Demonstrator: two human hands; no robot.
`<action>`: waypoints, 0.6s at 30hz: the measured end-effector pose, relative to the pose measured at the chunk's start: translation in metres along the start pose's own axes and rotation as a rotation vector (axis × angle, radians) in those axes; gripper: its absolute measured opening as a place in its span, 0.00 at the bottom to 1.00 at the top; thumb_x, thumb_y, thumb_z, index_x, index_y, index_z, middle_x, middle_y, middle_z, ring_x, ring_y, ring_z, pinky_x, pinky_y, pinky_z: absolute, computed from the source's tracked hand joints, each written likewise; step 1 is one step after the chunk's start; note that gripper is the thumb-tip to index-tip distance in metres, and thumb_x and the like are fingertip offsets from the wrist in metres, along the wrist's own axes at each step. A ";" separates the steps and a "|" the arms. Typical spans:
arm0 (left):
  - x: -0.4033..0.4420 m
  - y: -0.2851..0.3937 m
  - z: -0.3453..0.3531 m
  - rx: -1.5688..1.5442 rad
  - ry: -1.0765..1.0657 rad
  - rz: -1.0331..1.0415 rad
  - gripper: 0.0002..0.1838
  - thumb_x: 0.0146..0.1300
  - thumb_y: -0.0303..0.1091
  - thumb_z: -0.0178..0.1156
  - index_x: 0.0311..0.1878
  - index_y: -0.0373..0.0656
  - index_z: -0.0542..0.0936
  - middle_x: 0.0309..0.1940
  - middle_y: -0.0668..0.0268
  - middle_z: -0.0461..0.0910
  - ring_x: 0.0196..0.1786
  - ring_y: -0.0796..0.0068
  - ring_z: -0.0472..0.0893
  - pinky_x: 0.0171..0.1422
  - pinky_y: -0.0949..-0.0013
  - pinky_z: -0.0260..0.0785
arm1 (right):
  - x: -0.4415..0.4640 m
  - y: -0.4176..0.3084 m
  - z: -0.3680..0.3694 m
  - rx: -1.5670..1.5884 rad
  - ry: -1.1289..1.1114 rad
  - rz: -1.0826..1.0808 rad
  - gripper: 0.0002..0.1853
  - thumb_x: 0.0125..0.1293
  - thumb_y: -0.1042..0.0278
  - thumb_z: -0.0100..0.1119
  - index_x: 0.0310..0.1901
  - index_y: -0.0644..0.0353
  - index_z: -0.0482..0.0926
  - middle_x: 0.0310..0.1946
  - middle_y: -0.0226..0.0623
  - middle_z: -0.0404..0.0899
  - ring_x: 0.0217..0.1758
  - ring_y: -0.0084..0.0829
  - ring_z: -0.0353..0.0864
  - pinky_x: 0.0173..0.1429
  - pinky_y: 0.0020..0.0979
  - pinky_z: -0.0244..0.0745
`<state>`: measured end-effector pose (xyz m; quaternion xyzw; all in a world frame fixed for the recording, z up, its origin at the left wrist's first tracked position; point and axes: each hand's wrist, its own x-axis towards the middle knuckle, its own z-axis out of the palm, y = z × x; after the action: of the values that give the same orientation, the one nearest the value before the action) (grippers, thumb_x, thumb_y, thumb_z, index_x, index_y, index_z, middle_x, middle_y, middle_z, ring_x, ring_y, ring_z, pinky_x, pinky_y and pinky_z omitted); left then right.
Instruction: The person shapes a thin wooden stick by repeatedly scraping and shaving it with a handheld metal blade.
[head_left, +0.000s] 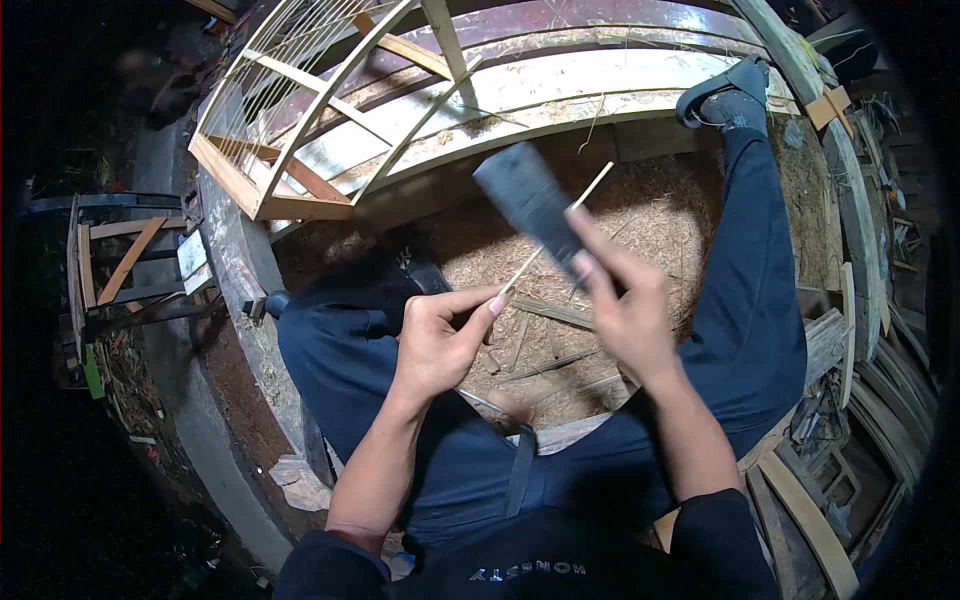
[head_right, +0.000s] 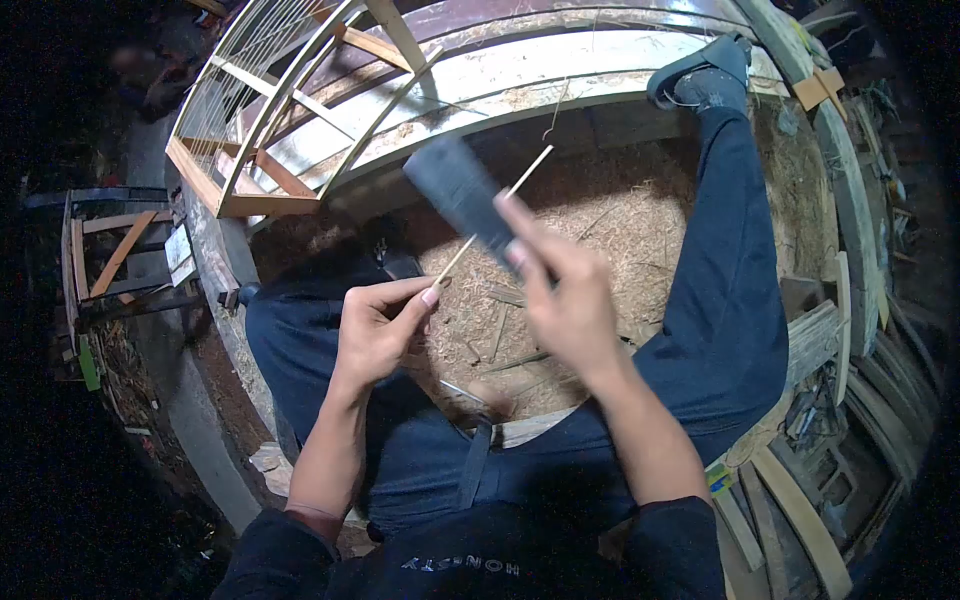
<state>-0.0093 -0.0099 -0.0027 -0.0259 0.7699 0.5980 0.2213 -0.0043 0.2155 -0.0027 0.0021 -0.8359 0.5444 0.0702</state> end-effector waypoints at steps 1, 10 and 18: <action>-0.001 0.006 0.000 0.008 0.003 0.008 0.11 0.69 0.28 0.66 0.50 0.31 0.87 0.26 0.73 0.81 0.29 0.89 0.73 0.31 0.79 0.65 | 0.007 0.001 0.000 -0.011 0.130 -0.033 0.25 0.68 0.81 0.57 0.67 0.57 0.77 0.55 0.56 0.83 0.57 0.46 0.86 0.62 0.37 0.78; -0.001 0.000 0.002 0.088 0.046 0.095 0.11 0.68 0.27 0.67 0.49 0.31 0.87 0.28 0.72 0.84 0.28 0.90 0.73 0.31 0.80 0.65 | 0.008 -0.002 -0.003 0.029 0.127 0.128 0.27 0.68 0.82 0.57 0.68 0.54 0.77 0.54 0.55 0.84 0.52 0.46 0.88 0.58 0.37 0.79; -0.002 0.000 0.000 0.067 0.038 0.088 0.11 0.67 0.27 0.68 0.49 0.31 0.87 0.30 0.69 0.86 0.32 0.88 0.77 0.35 0.80 0.69 | 0.011 -0.003 -0.005 0.031 0.125 0.157 0.27 0.68 0.81 0.56 0.68 0.54 0.77 0.48 0.56 0.86 0.48 0.43 0.90 0.52 0.38 0.81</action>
<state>-0.0079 -0.0103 -0.0021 0.0040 0.7938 0.5806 0.1812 -0.0146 0.2199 0.0038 -0.0962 -0.8189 0.5602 0.0793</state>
